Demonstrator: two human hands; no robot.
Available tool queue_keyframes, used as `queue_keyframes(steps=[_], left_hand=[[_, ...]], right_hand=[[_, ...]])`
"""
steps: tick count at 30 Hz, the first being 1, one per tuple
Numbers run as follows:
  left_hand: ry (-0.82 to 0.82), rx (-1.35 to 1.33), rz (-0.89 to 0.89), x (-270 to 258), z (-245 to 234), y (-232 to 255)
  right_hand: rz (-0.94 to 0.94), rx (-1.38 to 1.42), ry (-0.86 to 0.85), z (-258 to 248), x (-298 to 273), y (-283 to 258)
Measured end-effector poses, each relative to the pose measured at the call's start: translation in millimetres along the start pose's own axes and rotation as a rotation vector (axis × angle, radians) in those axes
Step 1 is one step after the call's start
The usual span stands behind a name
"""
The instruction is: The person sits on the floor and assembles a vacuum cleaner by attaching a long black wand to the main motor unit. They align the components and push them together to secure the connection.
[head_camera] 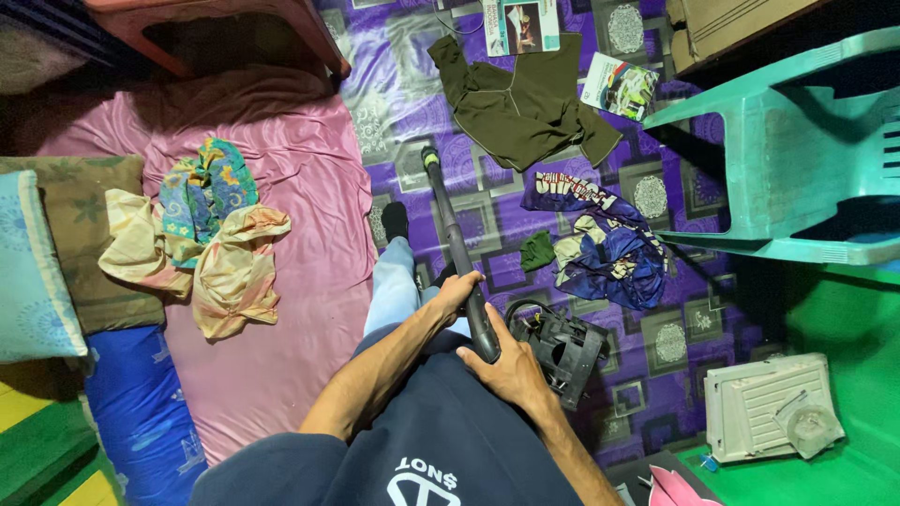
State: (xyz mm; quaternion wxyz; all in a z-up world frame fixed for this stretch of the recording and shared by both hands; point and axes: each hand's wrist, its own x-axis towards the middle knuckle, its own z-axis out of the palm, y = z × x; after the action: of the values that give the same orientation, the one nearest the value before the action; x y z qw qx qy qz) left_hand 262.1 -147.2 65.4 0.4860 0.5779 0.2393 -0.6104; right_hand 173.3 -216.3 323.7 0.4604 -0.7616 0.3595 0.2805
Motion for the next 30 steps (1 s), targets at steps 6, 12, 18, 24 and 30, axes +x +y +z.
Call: queue_keyframes(steps=[6, 12, 18, 24, 30], left_hand=[[0.003, -0.011, -0.005, 15, -18, 29], [0.019, 0.062, -0.026, 28, -33, 49], [-0.007, 0.036, 0.036, 58, -53, 69], [0.028, 0.107, 0.070, 73, -73, 112], [0.025, 0.056, 0.088, 82, -85, 156]], right_hand=[[-0.033, -0.006, 0.043, 8, 44, -15], [-0.057, -0.004, 0.038, 10, 64, -30], [-0.040, 0.040, 0.053, 20, 97, -53], [-0.085, 0.047, 0.131, 19, 139, -82], [-0.041, -0.022, 0.141, 10, 183, -107]])
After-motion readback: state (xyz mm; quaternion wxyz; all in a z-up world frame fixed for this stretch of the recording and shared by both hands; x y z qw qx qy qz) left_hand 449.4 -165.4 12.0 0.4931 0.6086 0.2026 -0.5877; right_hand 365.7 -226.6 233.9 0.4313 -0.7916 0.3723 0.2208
